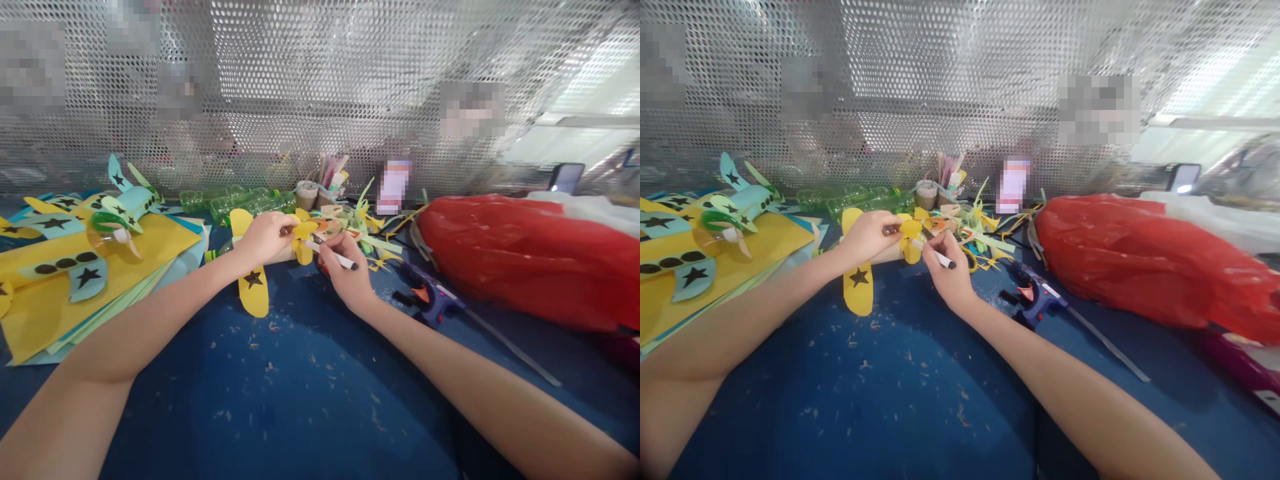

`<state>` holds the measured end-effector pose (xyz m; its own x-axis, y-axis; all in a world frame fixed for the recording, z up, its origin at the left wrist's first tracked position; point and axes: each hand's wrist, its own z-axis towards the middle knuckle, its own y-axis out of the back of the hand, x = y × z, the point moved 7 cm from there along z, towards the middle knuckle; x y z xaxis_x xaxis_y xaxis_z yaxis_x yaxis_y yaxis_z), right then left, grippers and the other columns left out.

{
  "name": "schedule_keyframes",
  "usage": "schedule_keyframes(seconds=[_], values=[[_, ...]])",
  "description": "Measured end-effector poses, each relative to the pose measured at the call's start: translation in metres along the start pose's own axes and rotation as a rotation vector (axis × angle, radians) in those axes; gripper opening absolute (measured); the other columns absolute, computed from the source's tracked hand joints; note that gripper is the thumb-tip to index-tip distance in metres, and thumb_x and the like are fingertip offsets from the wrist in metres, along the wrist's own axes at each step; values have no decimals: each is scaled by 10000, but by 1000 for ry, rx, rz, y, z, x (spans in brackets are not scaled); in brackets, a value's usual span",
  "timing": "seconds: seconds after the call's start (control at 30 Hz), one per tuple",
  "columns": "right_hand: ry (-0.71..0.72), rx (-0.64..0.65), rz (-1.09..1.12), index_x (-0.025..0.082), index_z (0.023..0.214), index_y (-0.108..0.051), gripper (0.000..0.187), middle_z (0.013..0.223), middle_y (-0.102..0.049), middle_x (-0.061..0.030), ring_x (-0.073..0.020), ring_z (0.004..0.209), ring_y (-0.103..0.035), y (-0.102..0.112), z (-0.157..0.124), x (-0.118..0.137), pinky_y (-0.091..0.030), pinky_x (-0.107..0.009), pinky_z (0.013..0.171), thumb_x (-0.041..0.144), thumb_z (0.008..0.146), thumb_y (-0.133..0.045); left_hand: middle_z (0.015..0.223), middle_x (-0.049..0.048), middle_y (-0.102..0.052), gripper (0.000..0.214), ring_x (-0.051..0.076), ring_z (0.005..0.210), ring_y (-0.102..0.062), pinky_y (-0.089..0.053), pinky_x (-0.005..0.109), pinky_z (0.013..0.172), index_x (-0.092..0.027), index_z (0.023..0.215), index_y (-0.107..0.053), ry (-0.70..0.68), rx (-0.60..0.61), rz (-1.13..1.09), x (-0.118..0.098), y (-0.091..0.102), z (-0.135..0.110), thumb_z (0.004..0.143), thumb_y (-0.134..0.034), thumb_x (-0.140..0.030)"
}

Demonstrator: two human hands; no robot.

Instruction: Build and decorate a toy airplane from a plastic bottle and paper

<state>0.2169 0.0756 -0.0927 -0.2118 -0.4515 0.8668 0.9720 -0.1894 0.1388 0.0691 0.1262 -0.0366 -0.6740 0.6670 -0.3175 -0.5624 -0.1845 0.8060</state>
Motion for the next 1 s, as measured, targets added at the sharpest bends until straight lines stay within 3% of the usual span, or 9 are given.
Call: schedule_keyframes(seconds=[0.33, 0.67, 1.0], values=[[33, -147, -111, 225, 685, -403, 180, 570, -424, 64, -98, 523, -370, 12, 2, 12, -307, -259, 522, 188, 801, -535, 797, 18, -696, 171, 169, 746, -620, -450, 286, 689, -190, 890, -733, 34, 10, 20, 2, -2, 0, 750, -701, -96], [29, -117, -92, 230, 689, -402, 178, 574, -397, 64, -101, 518, -360, 9, 0, 9, -299, -267, 518, 192, 799, -536, 765, 5, -693, 125, 150, 718, -618, -444, 266, 668, -189, 828, -719, -10, -30, -5, 3, -1, 0, 740, -704, -103], [-28, -4, -37, 233, 705, -420, 151, 554, -428, 62, -106, 497, -397, -1, -4, 2, -311, -261, 490, 186, 803, -525, 778, 5, -691, 132, 154, 728, -623, -453, 271, 678, -198, 833, -714, -12, -30, -3, 4, -2, 0, 743, -683, -107]])
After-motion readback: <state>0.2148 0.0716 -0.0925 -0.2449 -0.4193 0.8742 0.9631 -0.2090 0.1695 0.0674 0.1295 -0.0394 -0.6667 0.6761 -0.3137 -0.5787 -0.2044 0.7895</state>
